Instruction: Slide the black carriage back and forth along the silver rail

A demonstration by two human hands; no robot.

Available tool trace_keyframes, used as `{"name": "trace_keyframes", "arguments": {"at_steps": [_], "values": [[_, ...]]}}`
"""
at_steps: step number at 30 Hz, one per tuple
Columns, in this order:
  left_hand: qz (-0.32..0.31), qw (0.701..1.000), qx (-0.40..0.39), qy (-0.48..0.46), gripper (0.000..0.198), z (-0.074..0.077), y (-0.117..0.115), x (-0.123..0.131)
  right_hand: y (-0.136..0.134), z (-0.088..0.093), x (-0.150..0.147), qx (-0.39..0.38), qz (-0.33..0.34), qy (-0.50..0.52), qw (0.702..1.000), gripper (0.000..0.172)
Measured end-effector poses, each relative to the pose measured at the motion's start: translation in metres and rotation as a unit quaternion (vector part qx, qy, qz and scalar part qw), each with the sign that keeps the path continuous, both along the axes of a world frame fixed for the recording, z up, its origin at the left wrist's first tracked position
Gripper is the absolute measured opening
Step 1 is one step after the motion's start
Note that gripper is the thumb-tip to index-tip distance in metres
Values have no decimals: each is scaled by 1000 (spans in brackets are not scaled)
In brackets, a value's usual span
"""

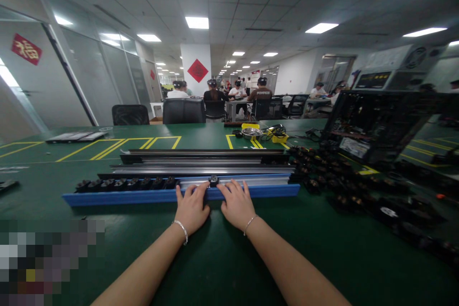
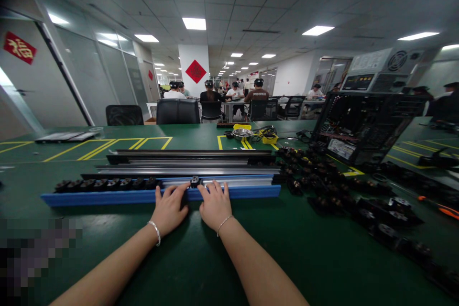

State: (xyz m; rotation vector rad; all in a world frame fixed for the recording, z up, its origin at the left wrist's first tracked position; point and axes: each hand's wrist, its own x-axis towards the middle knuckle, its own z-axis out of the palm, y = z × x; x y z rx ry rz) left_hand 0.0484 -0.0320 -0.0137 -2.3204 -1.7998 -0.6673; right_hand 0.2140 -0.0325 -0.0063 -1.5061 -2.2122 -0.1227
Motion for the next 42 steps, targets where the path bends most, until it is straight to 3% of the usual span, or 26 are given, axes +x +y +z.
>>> {"name": "trace_keyframes", "arguments": {"at_steps": [7, 42], "values": [[-7, 1000, 11, 8, 64, -2, 0, -1, 1, 3, -1, 1, -7, -2, 1000, 45], [-16, 999, 21, 28, 57, -3, -1, -2, 4, -1, 19, -10, -20, 0, 1000, 47]]}}
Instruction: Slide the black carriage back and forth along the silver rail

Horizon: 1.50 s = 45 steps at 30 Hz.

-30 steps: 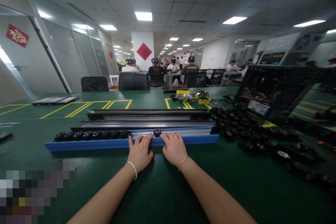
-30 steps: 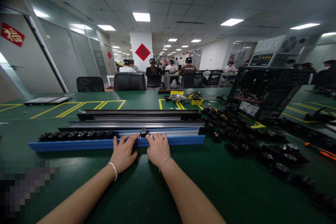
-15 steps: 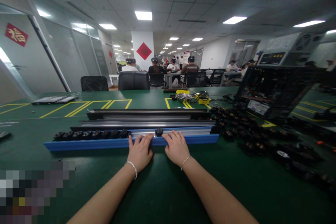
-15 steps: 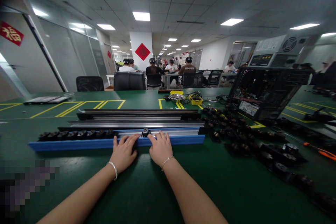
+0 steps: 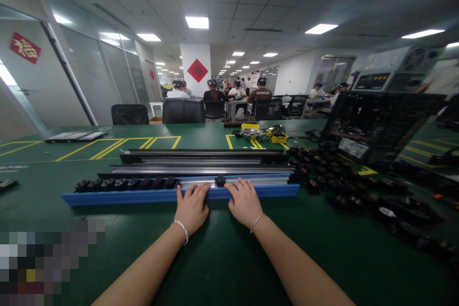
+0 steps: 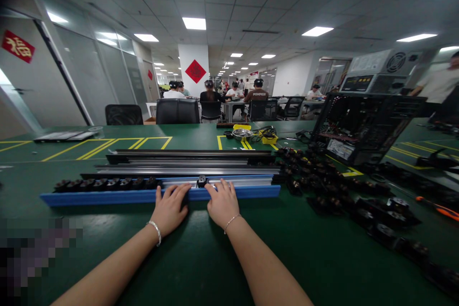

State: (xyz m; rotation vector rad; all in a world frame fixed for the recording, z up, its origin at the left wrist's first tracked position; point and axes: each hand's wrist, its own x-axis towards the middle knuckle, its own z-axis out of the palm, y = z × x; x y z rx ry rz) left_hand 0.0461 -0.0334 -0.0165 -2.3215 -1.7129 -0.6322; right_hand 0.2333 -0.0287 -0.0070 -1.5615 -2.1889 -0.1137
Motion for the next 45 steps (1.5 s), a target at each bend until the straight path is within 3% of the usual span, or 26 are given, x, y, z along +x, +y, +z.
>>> {"name": "trace_keyframes", "arguments": {"at_steps": [45], "values": [[11, 1000, -14, 19, 58, 5, -3, 1, 1, 9, 17, -21, -7, 21, 1000, 40]]}}
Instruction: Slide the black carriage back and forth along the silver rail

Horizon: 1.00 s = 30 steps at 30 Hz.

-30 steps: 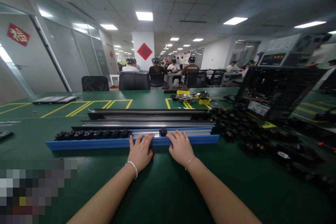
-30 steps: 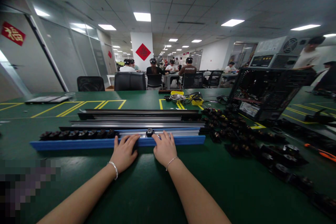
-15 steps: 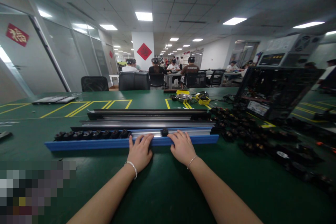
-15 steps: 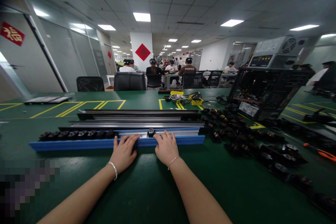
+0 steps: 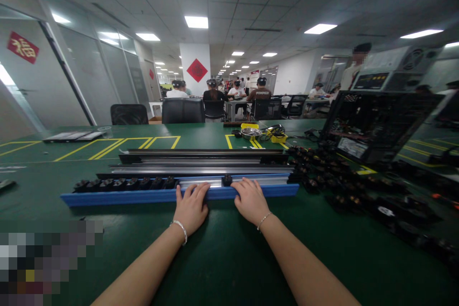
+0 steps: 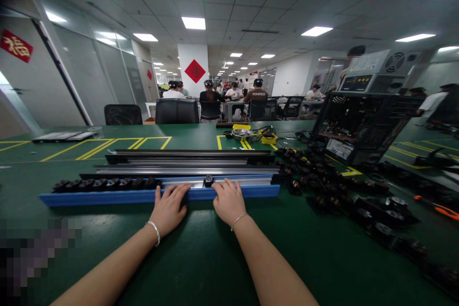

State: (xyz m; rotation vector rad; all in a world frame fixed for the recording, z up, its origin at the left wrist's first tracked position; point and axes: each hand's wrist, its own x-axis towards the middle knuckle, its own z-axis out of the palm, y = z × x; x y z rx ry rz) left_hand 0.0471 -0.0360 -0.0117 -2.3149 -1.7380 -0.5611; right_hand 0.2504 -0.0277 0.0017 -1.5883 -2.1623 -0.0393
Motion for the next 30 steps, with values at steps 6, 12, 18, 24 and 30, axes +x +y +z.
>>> {"name": "trace_keyframes", "arguments": {"at_steps": [6, 12, 18, 24, 30], "values": [[-6, 1000, 9, -7, 57, -2, 1, -1, 0, 0, 1, -2, -7, -5, 1000, 40], [-4, 1000, 3, -4, 57, -2, 1, -1, 1, -1, 3, 0, -13, -7, 1000, 39], [1, 1000, 2, -2, 58, -1, 1, -1, 2, -1, 6, -2, -24, -12, 1000, 38], [-8, 1000, 3, -5, 58, -2, 1, -2, 3, 1, 9, 6, -24, -7, 1000, 37], [1, 1000, -1, -2, 58, -1, 0, -1, 2, 4, 10, 0, -24, -25, 999, 38]]}}
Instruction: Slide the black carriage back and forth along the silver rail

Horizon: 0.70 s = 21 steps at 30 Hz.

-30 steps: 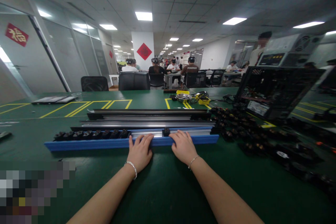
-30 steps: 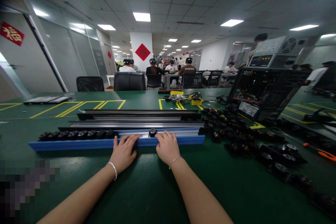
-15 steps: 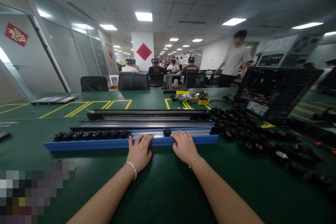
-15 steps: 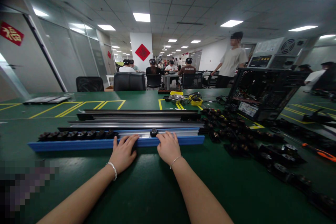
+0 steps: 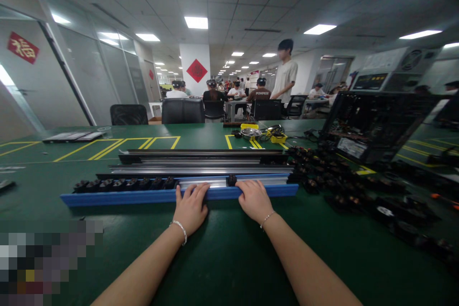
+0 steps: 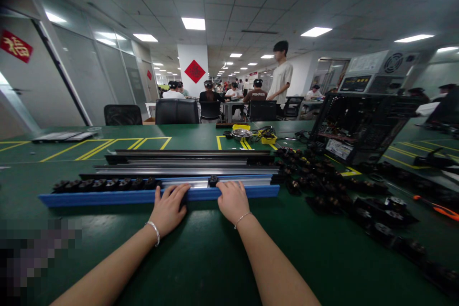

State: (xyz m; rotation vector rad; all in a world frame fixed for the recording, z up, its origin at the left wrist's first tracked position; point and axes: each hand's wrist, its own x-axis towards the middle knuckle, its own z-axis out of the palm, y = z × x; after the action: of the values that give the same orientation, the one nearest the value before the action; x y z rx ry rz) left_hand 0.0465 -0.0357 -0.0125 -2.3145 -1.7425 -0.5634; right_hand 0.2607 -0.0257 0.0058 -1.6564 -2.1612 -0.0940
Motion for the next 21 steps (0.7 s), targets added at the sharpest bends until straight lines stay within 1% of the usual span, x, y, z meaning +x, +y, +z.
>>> {"name": "trace_keyframes", "arguments": {"at_steps": [5, 10, 14, 21], "values": [[4, 1000, -5, -4, 58, 1, 0, 1, 0, 0, 0, -4, -1, 3, 1000, 39], [0, 1000, 4, 1, 58, -1, 1, -1, 2, -2, 1, -1, -2, 1, 1000, 39], [-7, 1000, -2, -10, 57, -2, 1, -1, 3, -1, 5, 3, -1, -9, 1000, 37], [-23, 999, 0, -29, 58, -2, 2, -3, 4, 2, 11, 6, 35, -28, 999, 37]]}}
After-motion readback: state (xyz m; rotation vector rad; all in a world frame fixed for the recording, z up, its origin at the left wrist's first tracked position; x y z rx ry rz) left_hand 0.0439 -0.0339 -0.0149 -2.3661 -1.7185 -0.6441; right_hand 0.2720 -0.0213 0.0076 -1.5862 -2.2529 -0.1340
